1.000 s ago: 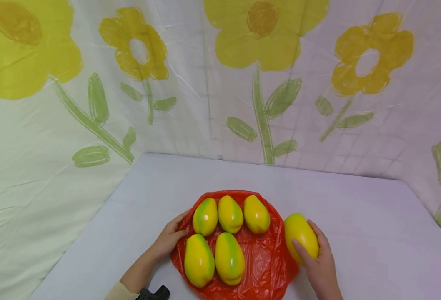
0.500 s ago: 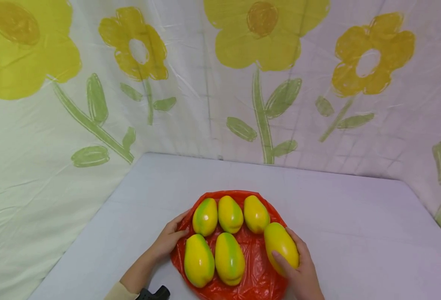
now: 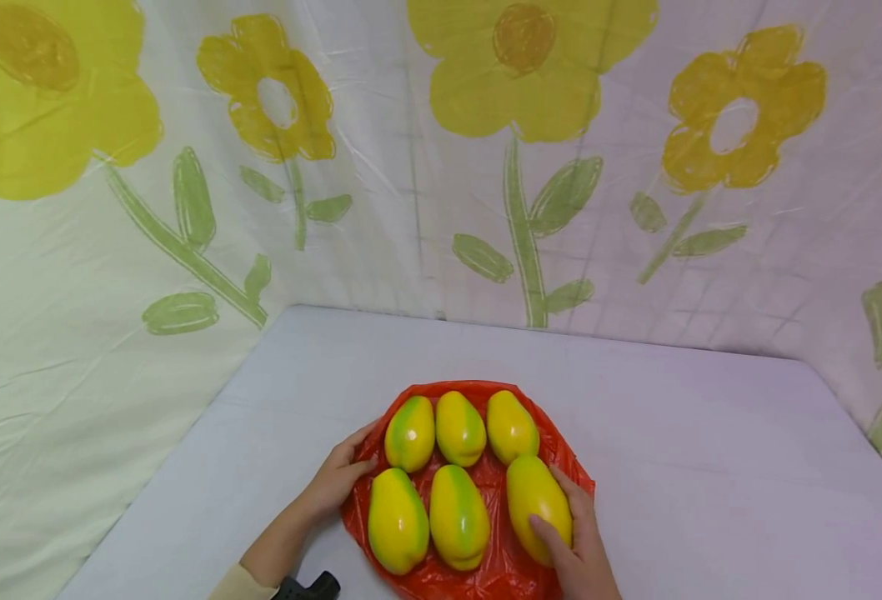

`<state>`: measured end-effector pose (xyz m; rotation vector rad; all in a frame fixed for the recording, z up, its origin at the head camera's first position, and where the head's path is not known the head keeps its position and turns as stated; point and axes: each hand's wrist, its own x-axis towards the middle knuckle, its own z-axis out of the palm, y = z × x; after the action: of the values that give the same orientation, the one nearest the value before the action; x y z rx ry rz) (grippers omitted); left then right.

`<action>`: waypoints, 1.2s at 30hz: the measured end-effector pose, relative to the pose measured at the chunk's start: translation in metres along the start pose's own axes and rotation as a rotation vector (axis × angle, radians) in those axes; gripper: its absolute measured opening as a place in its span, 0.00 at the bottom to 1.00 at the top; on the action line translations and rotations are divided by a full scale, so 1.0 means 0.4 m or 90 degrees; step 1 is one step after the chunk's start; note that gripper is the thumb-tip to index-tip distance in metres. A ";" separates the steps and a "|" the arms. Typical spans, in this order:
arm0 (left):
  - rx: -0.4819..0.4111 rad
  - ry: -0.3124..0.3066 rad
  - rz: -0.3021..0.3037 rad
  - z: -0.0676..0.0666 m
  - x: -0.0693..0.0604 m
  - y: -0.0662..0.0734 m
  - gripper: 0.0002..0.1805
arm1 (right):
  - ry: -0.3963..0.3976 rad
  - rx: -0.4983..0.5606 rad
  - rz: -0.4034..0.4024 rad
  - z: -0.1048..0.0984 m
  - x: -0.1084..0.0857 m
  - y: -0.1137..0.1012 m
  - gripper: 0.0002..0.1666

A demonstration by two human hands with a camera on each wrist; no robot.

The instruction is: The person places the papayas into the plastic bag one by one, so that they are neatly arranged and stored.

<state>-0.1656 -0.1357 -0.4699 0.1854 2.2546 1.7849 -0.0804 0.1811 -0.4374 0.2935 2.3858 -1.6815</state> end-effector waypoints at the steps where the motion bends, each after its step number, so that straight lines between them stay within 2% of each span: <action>1: 0.000 0.000 -0.001 0.000 -0.001 0.000 0.30 | -0.006 0.000 0.007 0.002 -0.002 0.000 0.40; 5: -0.003 0.000 0.000 0.002 -0.001 0.000 0.30 | -0.014 -0.019 0.012 0.008 -0.004 0.001 0.38; 12: 0.006 0.004 0.004 0.002 -0.003 0.002 0.30 | -0.010 -0.048 -0.015 0.015 0.004 0.008 0.33; 17: 0.005 0.007 -0.001 0.002 -0.004 0.003 0.30 | -0.021 -0.027 -0.016 0.018 0.011 0.012 0.29; 22: -0.001 0.011 0.000 0.002 -0.004 0.005 0.30 | -0.030 -0.013 0.006 0.021 0.013 0.014 0.30; 31: -0.001 0.013 0.008 0.003 -0.007 0.006 0.30 | -0.030 -0.007 0.007 0.021 0.011 0.012 0.33; 34: 0.001 0.011 0.009 0.004 -0.003 0.003 0.30 | -0.027 -0.012 -0.005 0.011 0.010 0.006 0.37; 36: 0.000 0.010 0.010 0.006 -0.002 0.003 0.30 | -0.018 -0.025 -0.048 -0.002 0.013 0.002 0.39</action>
<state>-0.1641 -0.1335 -0.4693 0.1907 2.2700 1.8006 -0.0851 0.1824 -0.4392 0.1756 2.4354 -1.6559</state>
